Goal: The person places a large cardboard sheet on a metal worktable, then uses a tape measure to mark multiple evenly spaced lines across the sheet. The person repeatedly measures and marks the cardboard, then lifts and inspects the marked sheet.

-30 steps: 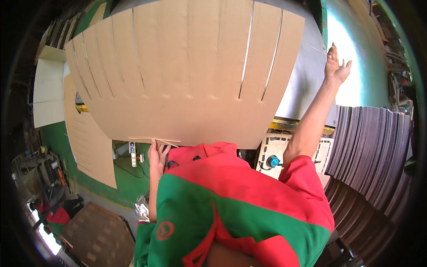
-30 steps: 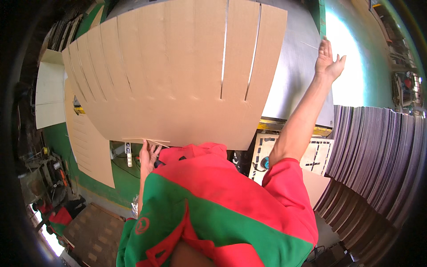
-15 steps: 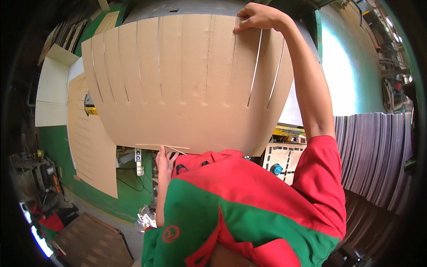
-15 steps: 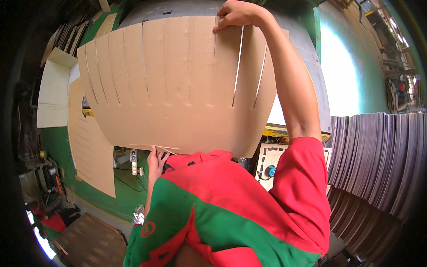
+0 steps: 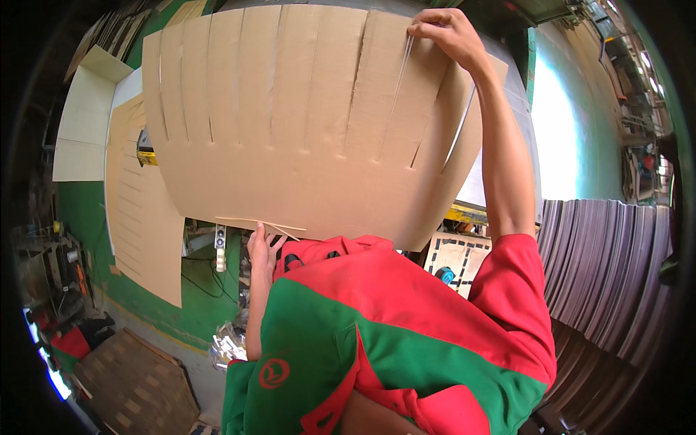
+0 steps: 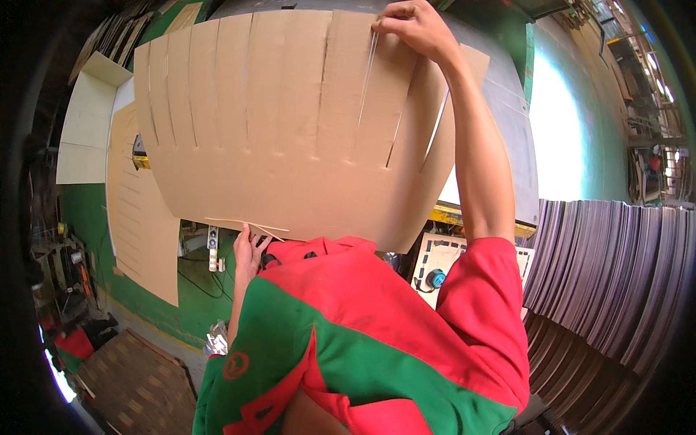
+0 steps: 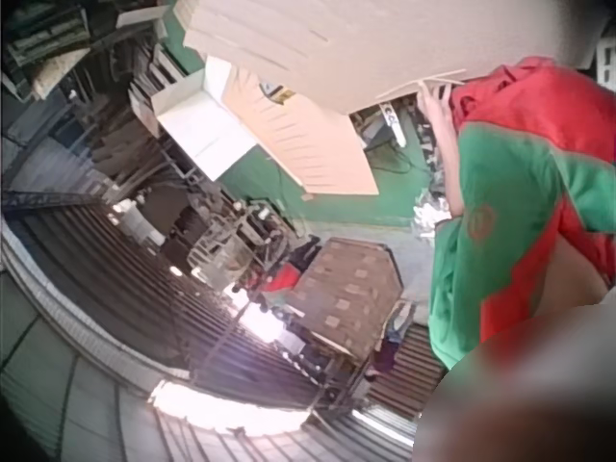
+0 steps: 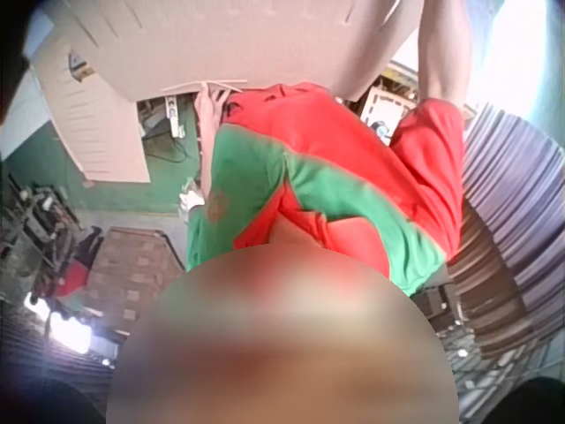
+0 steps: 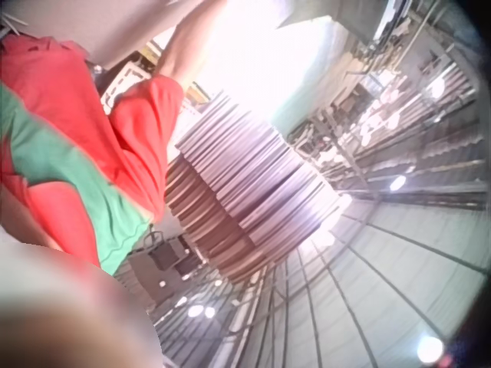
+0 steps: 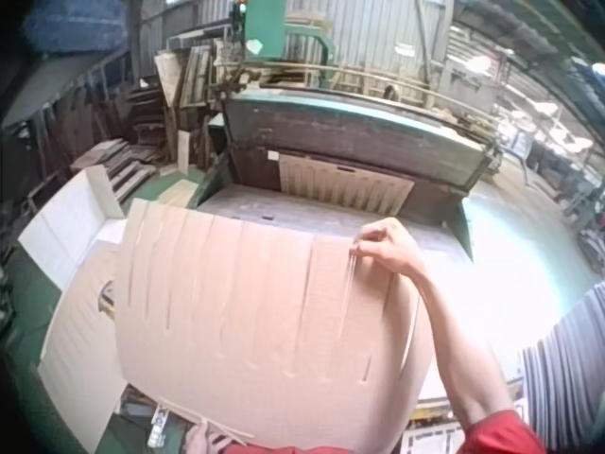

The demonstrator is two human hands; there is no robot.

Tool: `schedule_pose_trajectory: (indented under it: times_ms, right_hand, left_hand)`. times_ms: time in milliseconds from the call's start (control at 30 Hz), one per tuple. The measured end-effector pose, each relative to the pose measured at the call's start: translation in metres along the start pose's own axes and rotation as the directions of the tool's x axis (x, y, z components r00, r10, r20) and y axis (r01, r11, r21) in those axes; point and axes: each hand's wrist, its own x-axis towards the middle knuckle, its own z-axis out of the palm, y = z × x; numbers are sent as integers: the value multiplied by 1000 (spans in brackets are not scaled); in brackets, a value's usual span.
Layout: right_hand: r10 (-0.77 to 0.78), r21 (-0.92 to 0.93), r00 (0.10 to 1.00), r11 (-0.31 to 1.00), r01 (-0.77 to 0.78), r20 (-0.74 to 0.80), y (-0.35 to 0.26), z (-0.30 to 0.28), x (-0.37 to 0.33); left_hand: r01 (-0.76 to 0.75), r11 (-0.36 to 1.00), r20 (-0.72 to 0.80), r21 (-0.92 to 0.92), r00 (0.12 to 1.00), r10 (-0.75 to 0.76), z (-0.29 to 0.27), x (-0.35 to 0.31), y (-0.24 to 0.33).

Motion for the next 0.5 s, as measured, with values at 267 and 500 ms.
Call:
schedule_pose_trajectory:
  times_ms: [267, 500]
  right_hand:
    - [-293, -682, 952, 678, 274, 92, -64, -19, -25]
    - [-247, 23, 866, 958, 285, -434, -54, 25, -52]
  left_hand:
    - [-10, 1000, 34, 22, 999, 9, 6, -2, 2]
    - [-21, 1000, 33, 0, 999, 21, 8, -2, -3]
